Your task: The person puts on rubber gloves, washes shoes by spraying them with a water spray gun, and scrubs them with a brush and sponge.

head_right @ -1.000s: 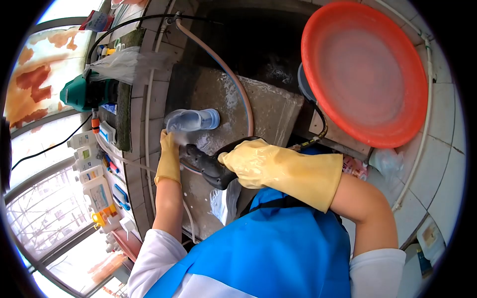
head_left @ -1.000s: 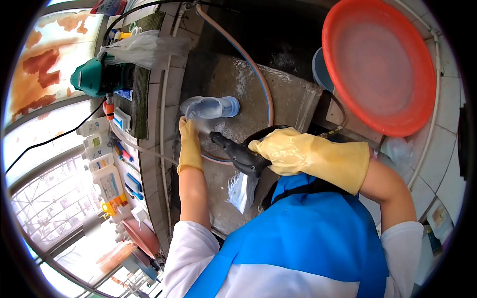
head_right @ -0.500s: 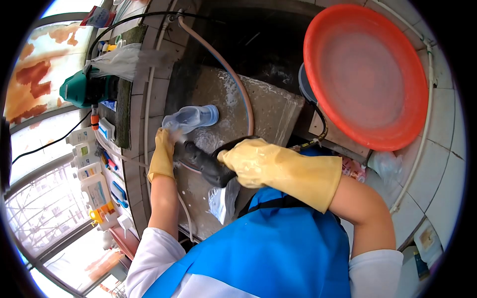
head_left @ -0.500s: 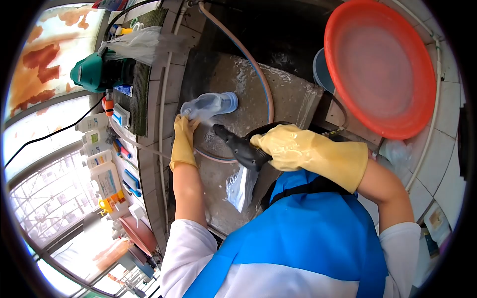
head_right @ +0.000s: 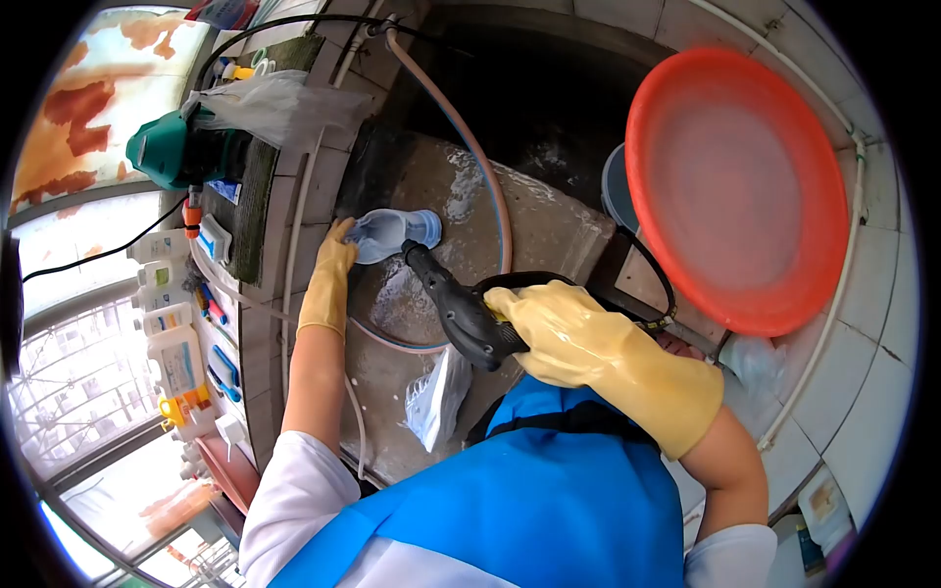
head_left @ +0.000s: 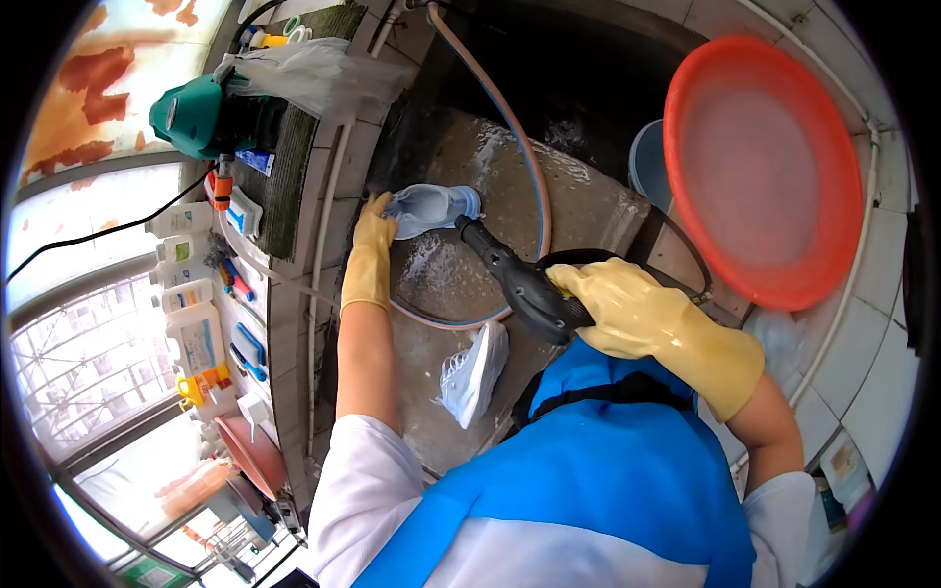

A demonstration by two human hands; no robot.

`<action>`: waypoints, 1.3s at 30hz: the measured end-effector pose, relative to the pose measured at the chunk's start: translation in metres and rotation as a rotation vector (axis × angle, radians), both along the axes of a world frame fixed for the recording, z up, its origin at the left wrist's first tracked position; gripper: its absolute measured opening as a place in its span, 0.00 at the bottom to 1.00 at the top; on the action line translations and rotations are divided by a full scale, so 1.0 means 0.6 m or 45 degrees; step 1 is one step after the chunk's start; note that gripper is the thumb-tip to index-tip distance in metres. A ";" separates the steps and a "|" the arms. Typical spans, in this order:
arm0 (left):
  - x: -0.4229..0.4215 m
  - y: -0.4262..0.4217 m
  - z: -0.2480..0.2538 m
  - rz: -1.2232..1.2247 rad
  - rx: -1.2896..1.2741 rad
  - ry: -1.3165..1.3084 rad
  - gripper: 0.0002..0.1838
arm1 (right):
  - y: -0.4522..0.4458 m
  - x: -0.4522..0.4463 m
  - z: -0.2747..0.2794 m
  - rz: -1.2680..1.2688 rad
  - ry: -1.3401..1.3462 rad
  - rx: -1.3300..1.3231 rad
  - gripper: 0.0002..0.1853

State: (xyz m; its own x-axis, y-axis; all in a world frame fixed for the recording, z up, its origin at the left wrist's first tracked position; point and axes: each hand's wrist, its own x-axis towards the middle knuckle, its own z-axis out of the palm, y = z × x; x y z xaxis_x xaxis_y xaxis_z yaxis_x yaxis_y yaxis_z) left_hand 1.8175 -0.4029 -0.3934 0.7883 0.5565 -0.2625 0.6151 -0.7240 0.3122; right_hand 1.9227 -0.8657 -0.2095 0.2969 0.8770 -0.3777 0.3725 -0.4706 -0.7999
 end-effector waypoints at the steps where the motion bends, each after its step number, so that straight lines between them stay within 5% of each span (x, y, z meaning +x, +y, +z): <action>1: 0.001 0.033 -0.036 0.020 -0.084 0.000 0.32 | -0.006 -0.003 -0.009 -0.037 0.002 0.060 0.21; 3: 0.016 0.054 -0.050 0.072 -0.293 -0.092 0.31 | -0.016 -0.012 -0.028 -0.027 -0.107 0.169 0.25; 5: 0.048 0.036 -0.010 0.018 -0.125 0.391 0.30 | -0.016 -0.014 -0.014 -0.014 -0.024 0.066 0.26; 9: 0.079 0.068 -0.025 0.068 -0.385 0.503 0.30 | -0.010 -0.026 -0.018 -0.013 -0.082 0.118 0.28; 11: 0.079 0.077 -0.074 -0.130 -0.018 0.540 0.27 | -0.007 -0.036 -0.025 -0.009 -0.107 0.115 0.29; 13: 0.065 0.102 -0.072 -0.526 0.118 -0.003 0.21 | -0.002 -0.041 -0.035 -0.072 -0.127 0.176 0.28; 15: 0.051 0.108 -0.061 -0.478 0.135 0.006 0.16 | 0.009 -0.037 -0.038 -0.064 -0.142 0.169 0.27; 17: 0.023 0.041 0.035 -0.437 0.389 -0.079 0.13 | 0.023 -0.039 -0.032 -0.063 -0.113 0.117 0.23; 19: 0.008 0.023 0.043 -0.410 0.290 -0.040 0.13 | 0.035 -0.039 -0.043 -0.128 -0.073 0.186 0.23; 21: 0.007 -0.073 0.100 -0.622 0.770 0.066 0.12 | 0.038 -0.048 -0.072 -0.056 -0.161 0.156 0.23; 22: -0.017 -0.061 0.017 -0.634 0.742 -0.021 0.12 | 0.053 -0.052 -0.090 -0.004 -0.229 0.076 0.22; 24: -0.015 -0.129 0.019 -0.528 0.585 0.165 0.14 | 0.058 -0.058 -0.110 0.006 -0.320 0.092 0.20; 26: -0.029 -0.129 -0.089 -0.417 0.463 0.078 0.16 | 0.077 -0.063 -0.112 0.115 -0.385 -0.129 0.18; 30: -0.009 -0.130 -0.047 -0.354 0.373 0.247 0.20 | 0.122 -0.054 -0.109 0.169 -0.317 -0.132 0.18; 36: -0.040 -0.079 -0.117 -0.249 0.291 0.003 0.25 | 0.152 -0.057 -0.125 0.175 -0.317 -0.196 0.12; 39: -0.039 -0.091 -0.107 -0.188 0.252 -0.041 0.31 | 0.150 -0.052 -0.121 0.596 -0.649 -0.226 0.17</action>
State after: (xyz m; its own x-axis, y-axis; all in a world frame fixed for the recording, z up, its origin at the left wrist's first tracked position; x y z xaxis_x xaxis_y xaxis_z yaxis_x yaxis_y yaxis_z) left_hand 1.7941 -0.4575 -0.4579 0.8712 0.4726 -0.1331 0.4900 -0.8544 0.1732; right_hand 1.8913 -0.7756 -0.2818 0.0818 0.8938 -0.4409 0.8742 -0.2768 -0.3990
